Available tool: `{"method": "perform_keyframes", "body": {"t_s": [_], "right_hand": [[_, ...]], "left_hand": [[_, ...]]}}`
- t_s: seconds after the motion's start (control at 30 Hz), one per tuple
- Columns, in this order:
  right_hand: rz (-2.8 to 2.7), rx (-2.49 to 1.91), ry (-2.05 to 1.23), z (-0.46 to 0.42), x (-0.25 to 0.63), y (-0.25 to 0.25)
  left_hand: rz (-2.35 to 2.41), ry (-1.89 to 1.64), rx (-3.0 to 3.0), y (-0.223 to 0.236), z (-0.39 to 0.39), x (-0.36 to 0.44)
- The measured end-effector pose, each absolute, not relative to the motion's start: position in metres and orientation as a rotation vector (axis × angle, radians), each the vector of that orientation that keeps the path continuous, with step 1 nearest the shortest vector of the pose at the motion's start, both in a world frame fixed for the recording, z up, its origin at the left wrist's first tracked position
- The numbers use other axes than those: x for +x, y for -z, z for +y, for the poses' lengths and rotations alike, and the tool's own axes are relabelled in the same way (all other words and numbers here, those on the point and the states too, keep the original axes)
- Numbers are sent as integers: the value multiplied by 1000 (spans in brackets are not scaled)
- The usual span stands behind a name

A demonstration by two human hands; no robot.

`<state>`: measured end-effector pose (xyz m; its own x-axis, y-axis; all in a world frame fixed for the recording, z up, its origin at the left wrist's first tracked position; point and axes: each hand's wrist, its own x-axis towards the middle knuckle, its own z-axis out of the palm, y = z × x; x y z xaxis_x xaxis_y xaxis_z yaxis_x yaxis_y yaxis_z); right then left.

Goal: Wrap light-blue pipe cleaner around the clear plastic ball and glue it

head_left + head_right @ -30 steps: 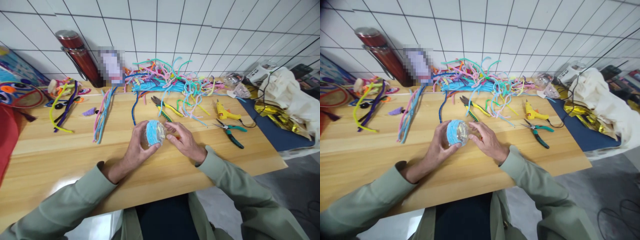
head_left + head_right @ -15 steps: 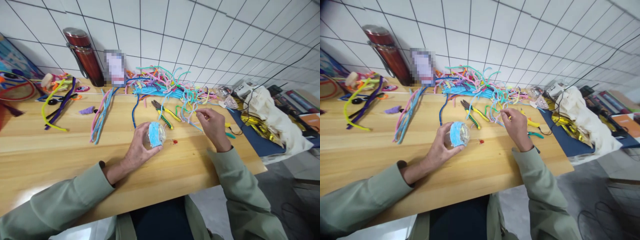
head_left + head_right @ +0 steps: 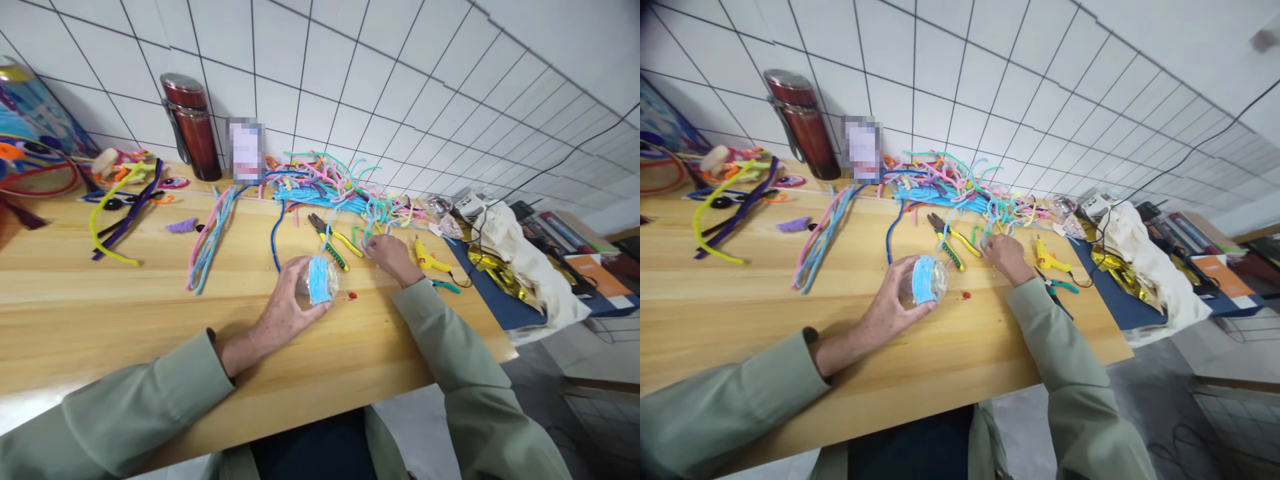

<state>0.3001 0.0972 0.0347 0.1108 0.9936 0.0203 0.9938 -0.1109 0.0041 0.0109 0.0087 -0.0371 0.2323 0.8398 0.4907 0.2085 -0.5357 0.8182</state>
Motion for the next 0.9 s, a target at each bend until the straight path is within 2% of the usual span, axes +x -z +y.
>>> {"method": "perform_keyframes", "body": {"t_s": [0.23, 0.43, 0.5, 0.77, 0.9], "right_hand": [[-1809, -2181, 88, 102, 343, -68], [-1619, -1740, -580, 99, 368, -97], [-1547, -1689, -671, 97, 366, -100], [-1316, -1516, -667, 89, 348, -100], [-1454, -1580, -659, 84, 337, -84]], "left_hand": [[952, -1309, 1893, 37, 9, 11], [942, -1307, 1941, 40, 8, 10], [935, -1288, 1948, 42, 8, 9], [1020, -1280, 1878, 38, 10, 7], [1024, -1273, 1863, 38, 10, 6]]}}
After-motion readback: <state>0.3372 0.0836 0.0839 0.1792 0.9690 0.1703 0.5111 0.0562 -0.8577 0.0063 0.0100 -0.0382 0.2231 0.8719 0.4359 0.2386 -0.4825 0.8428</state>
